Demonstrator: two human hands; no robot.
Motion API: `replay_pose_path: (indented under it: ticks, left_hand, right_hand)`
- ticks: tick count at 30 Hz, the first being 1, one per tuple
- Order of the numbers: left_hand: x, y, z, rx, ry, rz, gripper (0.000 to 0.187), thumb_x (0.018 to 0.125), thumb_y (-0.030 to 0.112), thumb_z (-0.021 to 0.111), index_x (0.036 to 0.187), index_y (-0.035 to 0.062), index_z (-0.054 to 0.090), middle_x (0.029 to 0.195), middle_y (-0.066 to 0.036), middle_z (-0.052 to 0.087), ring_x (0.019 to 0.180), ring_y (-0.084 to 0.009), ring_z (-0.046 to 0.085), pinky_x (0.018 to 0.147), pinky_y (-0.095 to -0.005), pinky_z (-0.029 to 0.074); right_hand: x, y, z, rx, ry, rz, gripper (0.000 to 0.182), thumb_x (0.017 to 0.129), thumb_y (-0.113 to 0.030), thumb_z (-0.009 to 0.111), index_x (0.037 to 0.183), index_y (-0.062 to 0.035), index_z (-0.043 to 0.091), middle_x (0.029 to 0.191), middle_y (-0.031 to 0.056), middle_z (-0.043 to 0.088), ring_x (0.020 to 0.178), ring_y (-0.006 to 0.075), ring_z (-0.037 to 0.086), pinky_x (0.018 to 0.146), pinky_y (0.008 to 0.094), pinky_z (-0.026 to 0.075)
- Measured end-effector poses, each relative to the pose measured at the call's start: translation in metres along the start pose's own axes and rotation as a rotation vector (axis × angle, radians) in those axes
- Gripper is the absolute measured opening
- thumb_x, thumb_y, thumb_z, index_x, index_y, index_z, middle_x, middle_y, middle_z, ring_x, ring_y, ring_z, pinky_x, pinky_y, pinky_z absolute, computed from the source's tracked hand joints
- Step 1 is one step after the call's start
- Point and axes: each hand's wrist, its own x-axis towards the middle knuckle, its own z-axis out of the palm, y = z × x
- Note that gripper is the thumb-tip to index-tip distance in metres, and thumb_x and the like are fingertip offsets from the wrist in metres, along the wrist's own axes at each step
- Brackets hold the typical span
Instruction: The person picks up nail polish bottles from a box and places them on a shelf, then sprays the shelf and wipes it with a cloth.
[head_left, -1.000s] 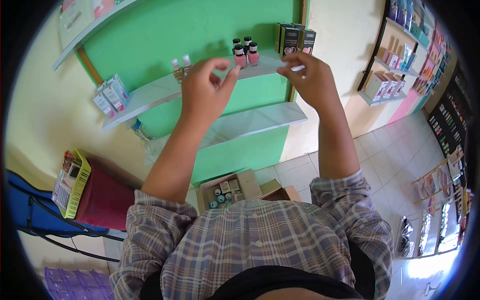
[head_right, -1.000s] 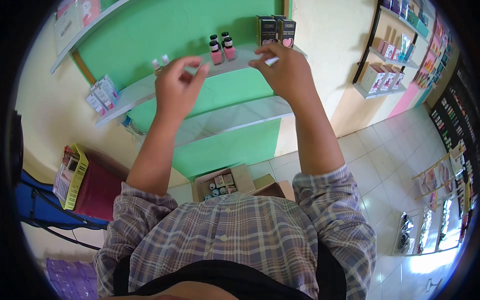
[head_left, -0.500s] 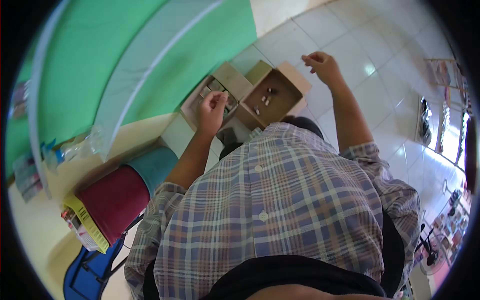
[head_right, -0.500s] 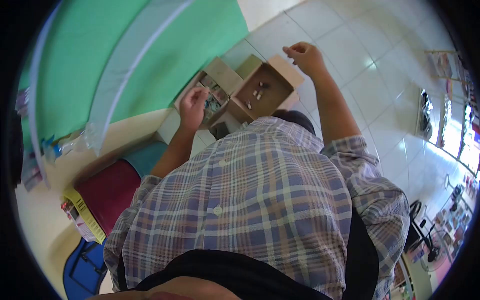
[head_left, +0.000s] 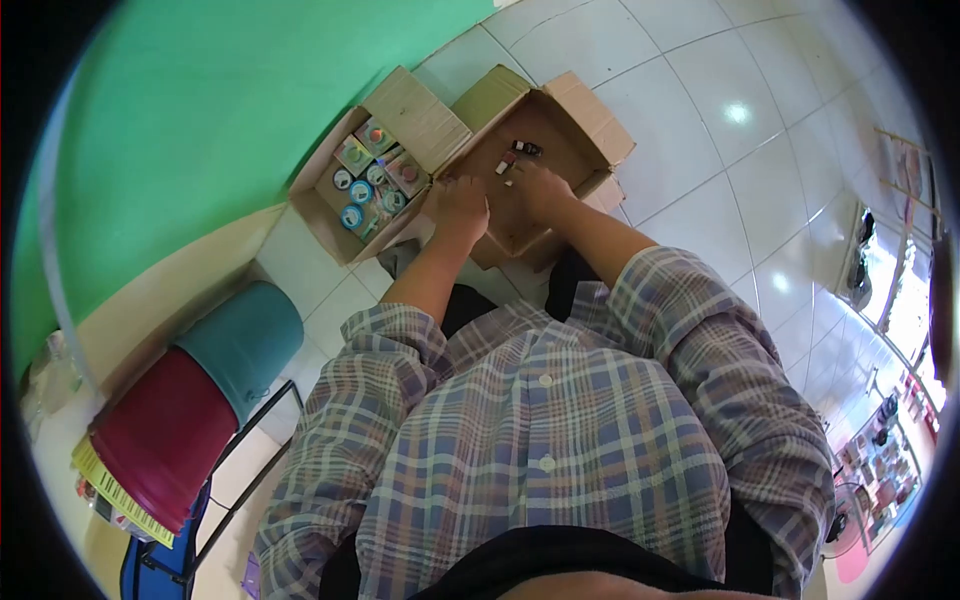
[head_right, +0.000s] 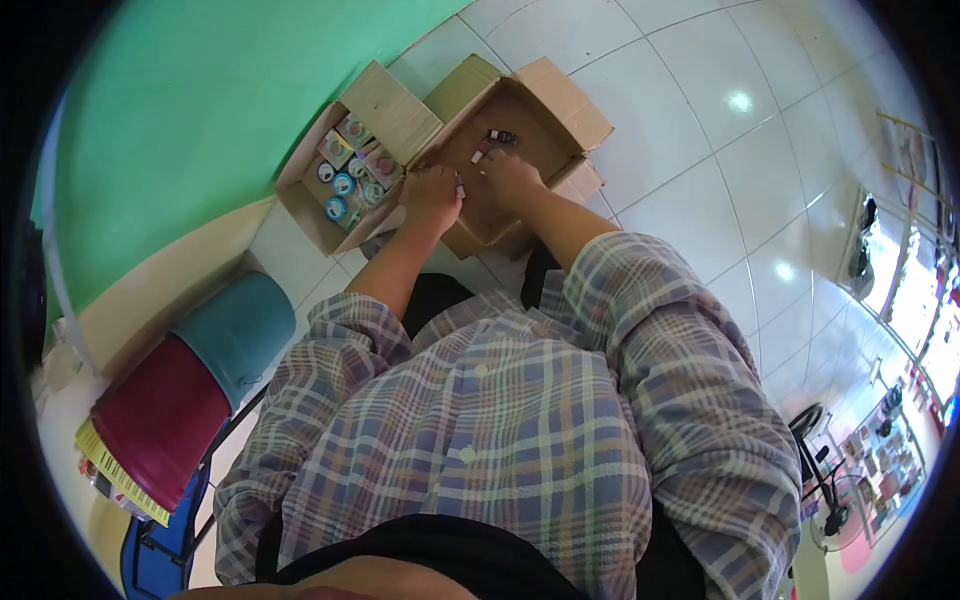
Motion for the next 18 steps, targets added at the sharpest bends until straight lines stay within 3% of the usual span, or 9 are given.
replay_pose_path:
  ticks: [3, 6, 10, 13, 15, 16, 18]
  left_hand:
    - [0.011, 0.01, 0.028, 0.088, 0.01, -0.067, 0.028, 0.081, 0.017, 0.066, 0.105, 0.0047, 0.058, 0.109, -0.016, 0.061, 0.101, -0.0281, 0.062, 0.093, -0.045, 0.043]
    - [0.01, 0.033, 0.001, 0.102, -0.117, -0.165, 0.031, 0.081, 0.014, 0.064, 0.109, 0.0035, 0.055, 0.111, -0.016, 0.061, 0.104, -0.0282, 0.062, 0.093, -0.0483, 0.043]
    - [0.016, 0.029, 0.001, 0.052, -0.222, -0.102, 0.033, 0.081, 0.011, 0.064, 0.111, 0.003, 0.054, 0.114, -0.016, 0.06, 0.106, -0.029, 0.061, 0.092, -0.05, 0.044]
    - [0.026, 0.033, -0.003, 0.025, -0.091, -0.175, 0.035, 0.083, 0.013, 0.061, 0.116, 0.0058, 0.054, 0.115, -0.015, 0.059, 0.107, -0.0308, 0.061, 0.088, -0.0514, 0.046]
    - [0.038, 0.033, -0.007, -0.257, 0.276, -0.053, 0.039, 0.085, 0.015, 0.059, 0.123, 0.0134, 0.053, 0.116, -0.012, 0.059, 0.106, -0.0334, 0.06, 0.086, -0.0518, 0.047]
    - [0.044, 0.033, -0.007, -0.261, 0.274, -0.05, 0.039, 0.085, 0.015, 0.059, 0.123, 0.0134, 0.053, 0.116, -0.012, 0.059, 0.106, -0.0334, 0.06, 0.086, -0.0518, 0.047]
    - [0.056, 0.034, -0.006, -0.123, 0.434, 0.201, 0.037, 0.086, 0.02, 0.058, 0.123, 0.0203, 0.055, 0.115, -0.009, 0.06, 0.103, -0.0349, 0.06, 0.084, -0.0529, 0.047]
  right_hand:
    - [-0.001, -0.016, -0.012, -0.178, -0.049, -0.062, 0.031, 0.089, -0.014, 0.055, 0.12, -0.0083, 0.059, 0.123, 0.013, 0.053, 0.105, 0.0309, 0.063, 0.083, 0.0427, 0.056]
    - [0.003, -0.013, -0.002, -0.182, -0.112, 0.027, 0.029, 0.088, -0.011, 0.054, 0.117, -0.0089, 0.06, 0.12, 0.0138, 0.056, 0.102, 0.0321, 0.064, 0.083, 0.0422, 0.056]
    - [0.006, 0.004, 0.011, -0.107, -0.134, 0.1, 0.03, 0.088, -0.011, 0.054, 0.117, -0.01, 0.06, 0.117, 0.0148, 0.057, 0.099, 0.0346, 0.065, 0.083, 0.0435, 0.056]
    - [0.001, 0.008, -0.012, 0.036, -0.224, 0.017, 0.031, 0.086, -0.01, 0.055, 0.117, -0.0098, 0.058, 0.111, 0.0166, 0.058, 0.097, 0.0385, 0.065, 0.082, 0.0455, 0.055]
    - [-0.002, 0.005, -0.028, 0.256, -0.084, 0.077, 0.026, 0.082, -0.007, 0.056, 0.107, -0.0075, 0.062, 0.124, 0.0199, 0.054, 0.099, 0.0393, 0.063, 0.086, 0.0453, 0.052]
    - [0.0, 0.006, -0.032, 0.254, -0.084, 0.082, 0.026, 0.082, -0.007, 0.056, 0.107, -0.0075, 0.062, 0.124, 0.0199, 0.054, 0.099, 0.0393, 0.063, 0.086, 0.0453, 0.052]
    - [0.004, 0.009, -0.038, 0.119, 0.132, 0.259, 0.033, 0.082, -0.009, 0.058, 0.115, -0.0075, 0.059, 0.128, 0.0207, 0.054, 0.107, 0.0378, 0.06, 0.089, 0.045, 0.05]
